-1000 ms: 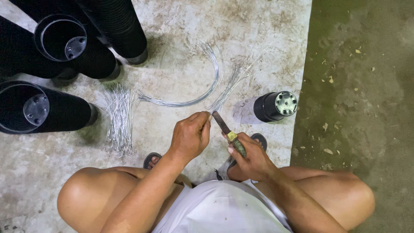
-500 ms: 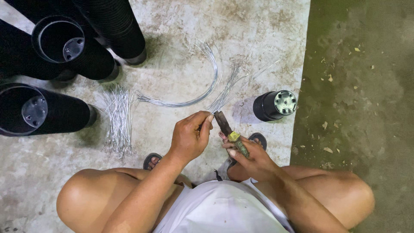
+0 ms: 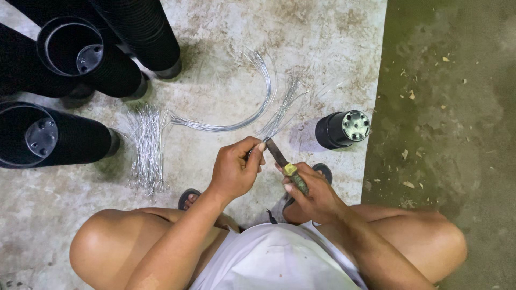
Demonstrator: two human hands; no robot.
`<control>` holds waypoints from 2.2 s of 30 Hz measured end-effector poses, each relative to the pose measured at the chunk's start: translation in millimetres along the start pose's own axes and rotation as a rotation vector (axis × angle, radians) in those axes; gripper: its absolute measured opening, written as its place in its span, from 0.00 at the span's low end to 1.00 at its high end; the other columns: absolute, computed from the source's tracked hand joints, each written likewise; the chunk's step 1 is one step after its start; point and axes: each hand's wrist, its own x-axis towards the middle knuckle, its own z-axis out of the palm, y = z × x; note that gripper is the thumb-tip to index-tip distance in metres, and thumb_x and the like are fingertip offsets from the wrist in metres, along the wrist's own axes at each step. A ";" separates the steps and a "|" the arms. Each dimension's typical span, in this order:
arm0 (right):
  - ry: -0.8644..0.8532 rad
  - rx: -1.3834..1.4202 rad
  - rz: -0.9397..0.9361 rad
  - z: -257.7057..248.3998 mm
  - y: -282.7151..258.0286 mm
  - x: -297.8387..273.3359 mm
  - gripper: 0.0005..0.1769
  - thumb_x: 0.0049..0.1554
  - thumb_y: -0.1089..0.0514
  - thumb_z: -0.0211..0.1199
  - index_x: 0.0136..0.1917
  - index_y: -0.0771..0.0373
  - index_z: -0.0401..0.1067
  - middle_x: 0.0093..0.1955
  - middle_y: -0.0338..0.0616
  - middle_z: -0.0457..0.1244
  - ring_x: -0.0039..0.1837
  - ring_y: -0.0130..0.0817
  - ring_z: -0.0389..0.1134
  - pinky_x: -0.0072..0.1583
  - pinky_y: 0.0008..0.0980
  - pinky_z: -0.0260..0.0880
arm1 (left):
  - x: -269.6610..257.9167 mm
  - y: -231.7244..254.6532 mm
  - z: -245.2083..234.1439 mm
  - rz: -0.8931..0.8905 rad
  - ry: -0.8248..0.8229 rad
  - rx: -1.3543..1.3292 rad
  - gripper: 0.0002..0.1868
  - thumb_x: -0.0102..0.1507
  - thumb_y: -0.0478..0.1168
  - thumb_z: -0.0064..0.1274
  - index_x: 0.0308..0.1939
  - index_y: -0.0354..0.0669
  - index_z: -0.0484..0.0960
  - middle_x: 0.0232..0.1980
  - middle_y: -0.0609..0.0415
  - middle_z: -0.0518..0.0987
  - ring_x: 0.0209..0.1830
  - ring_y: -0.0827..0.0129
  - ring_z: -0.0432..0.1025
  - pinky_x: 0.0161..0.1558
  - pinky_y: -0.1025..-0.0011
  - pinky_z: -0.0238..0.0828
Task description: The person sits on the floor and repeatedly twists thin metal wires into small loops using pliers. They pick up individual wires, bend them into loops, and tighten the loops with pliers, placing finished pieces aside.
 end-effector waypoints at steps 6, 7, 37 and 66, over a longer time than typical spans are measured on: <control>0.033 0.008 -0.066 3.3 5.6 -1.6 0.24 0.61 0.62 0.58 0.70 0.65 0.67 0.54 0.48 0.64 0.55 0.40 0.68 0.58 0.36 0.67 | 4.0 -18.3 1.8 -0.146 -0.108 -0.365 0.11 0.71 0.39 0.47 0.42 0.35 0.81 0.27 0.57 0.77 0.23 0.78 0.71 0.27 0.77 0.69; 0.059 -0.014 -0.083 5.3 6.9 -2.1 0.22 0.61 0.62 0.58 0.69 0.65 0.68 0.55 0.48 0.64 0.56 0.40 0.68 0.58 0.37 0.67 | 5.2 -20.8 1.9 -0.155 -0.119 -0.419 0.11 0.72 0.40 0.47 0.42 0.35 0.80 0.27 0.57 0.77 0.22 0.78 0.71 0.27 0.77 0.70; 0.026 0.030 -0.104 4.1 6.4 -2.2 0.20 0.61 0.63 0.58 0.66 0.67 0.69 0.56 0.48 0.64 0.56 0.39 0.69 0.57 0.36 0.68 | 4.6 -33.5 -4.4 -0.299 -0.275 -0.839 0.13 0.72 0.43 0.48 0.43 0.36 0.80 0.25 0.57 0.75 0.20 0.76 0.68 0.26 0.77 0.66; 0.093 -0.031 -0.083 11.5 13.1 -0.7 0.17 0.60 0.61 0.60 0.62 0.67 0.72 0.59 0.49 0.65 0.59 0.42 0.69 0.59 0.38 0.68 | 0.1 -36.9 0.2 -0.444 -0.288 -1.083 0.09 0.72 0.39 0.48 0.42 0.37 0.79 0.24 0.59 0.73 0.20 0.79 0.65 0.24 0.80 0.61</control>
